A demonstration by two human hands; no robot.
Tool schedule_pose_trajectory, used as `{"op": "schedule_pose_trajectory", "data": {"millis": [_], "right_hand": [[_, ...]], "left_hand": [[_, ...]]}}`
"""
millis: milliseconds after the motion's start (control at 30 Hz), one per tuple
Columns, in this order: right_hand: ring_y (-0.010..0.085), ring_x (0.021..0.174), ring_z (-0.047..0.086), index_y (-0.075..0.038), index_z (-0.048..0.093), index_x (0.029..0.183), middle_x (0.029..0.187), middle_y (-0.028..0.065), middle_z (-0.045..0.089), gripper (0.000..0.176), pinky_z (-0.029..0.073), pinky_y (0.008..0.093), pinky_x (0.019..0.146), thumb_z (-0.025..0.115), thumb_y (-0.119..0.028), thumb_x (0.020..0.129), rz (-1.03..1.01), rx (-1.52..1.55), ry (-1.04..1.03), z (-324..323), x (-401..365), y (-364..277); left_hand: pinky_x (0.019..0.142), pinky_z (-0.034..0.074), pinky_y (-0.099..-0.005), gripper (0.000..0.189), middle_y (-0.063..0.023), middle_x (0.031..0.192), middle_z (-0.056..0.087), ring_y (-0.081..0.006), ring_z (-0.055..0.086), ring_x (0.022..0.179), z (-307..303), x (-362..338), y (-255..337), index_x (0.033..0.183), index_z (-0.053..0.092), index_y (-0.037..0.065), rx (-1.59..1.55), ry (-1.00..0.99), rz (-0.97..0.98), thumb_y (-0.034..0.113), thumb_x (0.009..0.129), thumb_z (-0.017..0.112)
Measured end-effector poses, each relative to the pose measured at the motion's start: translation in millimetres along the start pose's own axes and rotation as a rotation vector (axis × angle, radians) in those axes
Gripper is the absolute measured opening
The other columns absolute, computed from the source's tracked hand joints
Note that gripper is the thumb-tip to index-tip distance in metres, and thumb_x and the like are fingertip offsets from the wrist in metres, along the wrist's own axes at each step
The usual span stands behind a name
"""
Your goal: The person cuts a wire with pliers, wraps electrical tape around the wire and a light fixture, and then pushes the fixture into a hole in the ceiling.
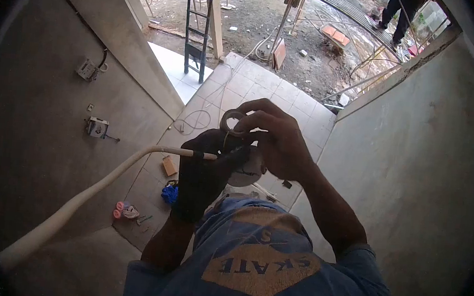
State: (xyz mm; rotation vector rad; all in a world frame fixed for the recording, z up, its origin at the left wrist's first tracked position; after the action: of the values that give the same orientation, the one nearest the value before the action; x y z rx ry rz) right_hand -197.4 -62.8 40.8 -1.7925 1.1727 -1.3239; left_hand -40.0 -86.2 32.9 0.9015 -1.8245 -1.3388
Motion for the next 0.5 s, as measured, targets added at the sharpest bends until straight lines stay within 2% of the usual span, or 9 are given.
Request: {"op": "schedule_pose_trajectory", "data": {"millis": [33,100,133,167,233,300,367,433,500], "right_hand": [[0.0346,0.111,0.068,0.003,0.065,0.106,0.12,0.0206,0.062,0.027,0.061,0.0433,0.095,0.057,0.016,0.083,0.004,0.0,0.001,-5.2,-0.3,4.3],[0.0346,0.114,0.067,0.003,0.067,0.119,0.119,0.021,0.063,0.039,0.057,0.0449,0.102,0.056,0.012,0.083,-0.026,0.077,-0.193,-1.2,-1.3,9.0],[0.0342,0.116,0.066,0.002,0.064,0.133,0.123,0.0216,0.063,0.047,0.054,0.0456,0.106,0.061,0.004,0.086,0.029,0.152,-0.211,-0.2,-2.5,14.2],[0.0342,0.116,0.066,0.002,0.064,0.133,0.123,0.0216,0.063,0.047,0.054,0.0456,0.106,0.061,0.004,0.086,0.029,0.151,-0.208,1.5,-3.2,17.5],[0.0326,0.119,0.064,0.001,0.065,0.134,0.126,0.022,0.064,0.045,0.055,0.0441,0.105,0.064,0.001,0.089,0.075,0.454,-0.149,2.3,-3.2,24.5],[0.0313,0.119,0.065,0.0,0.068,0.13,0.126,0.0216,0.065,0.04,0.056,0.0426,0.104,0.067,-0.003,0.09,0.133,0.52,-0.085,-2.2,-4.3,23.8],[0.0301,0.118,0.066,0.0,0.07,0.126,0.126,0.0212,0.066,0.036,0.056,0.0411,0.103,0.07,-0.007,0.091,0.192,0.59,-0.024,-2.4,-3.5,18.9],[0.0279,0.113,0.068,0.001,0.075,0.115,0.123,0.0206,0.068,0.029,0.057,0.0387,0.1,0.077,-0.014,0.09,0.297,0.199,0.046,-2.2,0.0,14.6],[0.0267,0.111,0.069,0.002,0.076,0.111,0.121,0.0198,0.069,0.028,0.056,0.038,0.099,0.079,-0.016,0.089,0.285,0.204,0.067,-1.2,0.9,16.1]], "left_hand": [[0.07,0.062,-0.0301,0.02,-0.0102,0.096,0.072,-0.0198,0.074,0.083,1.5,-2.3,-2.6,0.112,0.077,0.01,0.055,0.0,0.046,0.009,0.092,0.076],[0.07,0.061,-0.0299,0.021,-0.0097,0.098,0.071,-0.0203,0.074,0.084,4.3,-5.1,-2.9,0.113,0.077,0.013,0.109,0.001,0.094,0.008,0.092,0.075],[0.07,0.061,-0.0298,0.022,-0.0093,0.099,0.071,-0.0209,0.073,0.085,6.5,-5.6,-0.3,0.112,0.077,0.015,0.146,0.022,0.125,0.007,0.092,0.075],[0.069,0.061,-0.0297,0.023,-0.0089,0.101,0.07,-0.0215,0.073,0.087,7.5,-5.7,2.1,0.112,0.077,0.018,0.182,0.041,0.158,0.006,0.092,0.075],[0.069,0.06,-0.0301,0.02,-0.0091,0.1,0.07,-0.0208,0.073,0.086,4.9,-4.5,1.4,0.11,0.077,0.014,0.258,0.048,0.264,0.007,0.092,0.076],[0.068,0.06,-0.0305,0.018,-0.0093,0.099,0.071,-0.02,0.073,0.085,6.8,-5.0,7.6,0.109,0.076,0.011,0.337,0.06,0.366,0.009,0.091,0.077],[0.068,0.059,-0.0313,0.016,-0.0099,0.095,0.072,-0.0186,0.073,0.084,6.2,-1.7,-7.7,0.104,0.074,0.005,-0.004,0.071,0.001,0.013,0.091,0.078],[0.062,0.059,-0.0306,0.016,-0.0099,0.089,0.073,-0.0174,0.073,0.076,11.9,-0.8,3.4,0.1,0.075,0.003,0.077,0.106,0.065,0.016,0.091,0.078],[0.056,0.058,-0.0299,0.018,-0.0099,0.084,0.075,-0.0162,0.072,0.067,14.3,-0.5,4.8,0.097,0.075,0.002,0.156,0.135,0.136,0.019,0.091,0.078]]}}
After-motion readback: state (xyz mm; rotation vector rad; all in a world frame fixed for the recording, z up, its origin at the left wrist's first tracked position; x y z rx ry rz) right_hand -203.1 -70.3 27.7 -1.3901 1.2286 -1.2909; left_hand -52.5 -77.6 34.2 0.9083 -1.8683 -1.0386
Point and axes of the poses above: each hand's wrist, its own x-axis towards the middle knuckle, its own z-axis out of the palm, y = z × x, the point moved 6 cm from there along x, towards the middle knuckle
